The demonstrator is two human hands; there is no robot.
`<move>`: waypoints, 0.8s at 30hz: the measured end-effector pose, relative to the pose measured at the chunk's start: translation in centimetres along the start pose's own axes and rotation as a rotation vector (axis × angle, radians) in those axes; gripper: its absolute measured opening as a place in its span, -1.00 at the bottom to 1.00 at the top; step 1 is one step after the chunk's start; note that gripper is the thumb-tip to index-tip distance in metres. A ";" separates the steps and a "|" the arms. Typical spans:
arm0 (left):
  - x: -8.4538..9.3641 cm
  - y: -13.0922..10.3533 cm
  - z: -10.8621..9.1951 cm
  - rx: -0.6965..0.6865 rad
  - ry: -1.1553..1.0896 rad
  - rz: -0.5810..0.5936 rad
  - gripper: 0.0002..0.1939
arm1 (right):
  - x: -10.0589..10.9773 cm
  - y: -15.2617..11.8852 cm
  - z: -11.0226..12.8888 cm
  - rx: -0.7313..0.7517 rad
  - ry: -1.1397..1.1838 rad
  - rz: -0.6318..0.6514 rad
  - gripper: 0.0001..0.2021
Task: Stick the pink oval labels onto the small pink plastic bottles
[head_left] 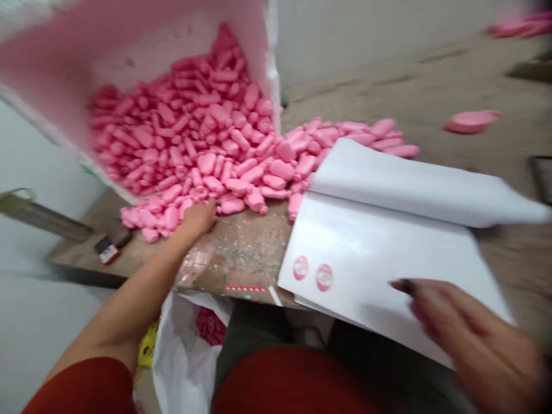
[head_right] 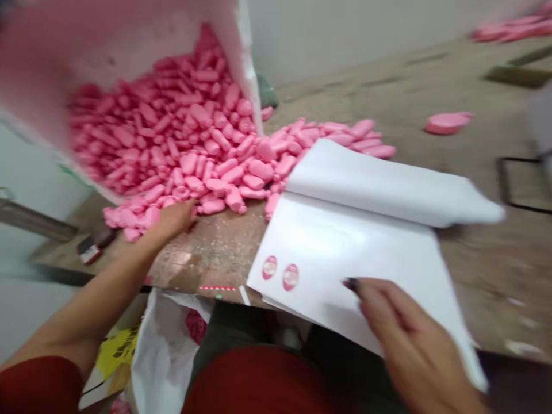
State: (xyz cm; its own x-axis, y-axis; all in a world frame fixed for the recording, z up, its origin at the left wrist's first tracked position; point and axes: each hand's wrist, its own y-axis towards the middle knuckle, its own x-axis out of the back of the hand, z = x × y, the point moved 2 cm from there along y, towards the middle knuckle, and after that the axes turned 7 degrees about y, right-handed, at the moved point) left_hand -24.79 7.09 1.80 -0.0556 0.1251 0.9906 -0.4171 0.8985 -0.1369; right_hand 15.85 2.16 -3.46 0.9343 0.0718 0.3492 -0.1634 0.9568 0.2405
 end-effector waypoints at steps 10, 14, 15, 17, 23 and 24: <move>0.3 -3.1 -1.4 -0.065 -0.515 -0.092 -0.70 | -2.8 1.0 1.8 0.031 -0.446 0.217 -0.76; -2.6 -6.5 -7.9 -0.086 -1.252 0.120 -0.66 | -2.9 1.5 1.5 0.034 -0.460 0.247 -0.76; -3.2 -7.2 -9.8 -0.138 -1.252 0.115 -0.70 | -2.7 1.5 1.4 0.028 -0.458 0.255 -0.76; -4.3 -8.1 -13.0 -0.308 -1.150 0.104 -0.78 | -2.4 1.6 1.1 0.006 -0.457 0.262 -0.75; -5.0 -8.1 -16.2 -0.717 -0.734 0.157 -0.63 | -1.3 1.6 0.7 -0.073 -0.473 0.250 -0.74; -4.9 -8.0 -16.2 -0.740 -0.666 0.167 -0.61 | -1.2 1.7 0.7 -0.076 -0.473 0.251 -0.74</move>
State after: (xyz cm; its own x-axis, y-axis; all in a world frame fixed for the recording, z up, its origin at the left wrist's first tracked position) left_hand -6.51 6.13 -2.00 -0.6516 0.2161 0.7272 0.2975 0.9546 -0.0172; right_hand 14.20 3.45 -2.86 0.6215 0.1832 0.7617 -0.3238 0.9454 0.0367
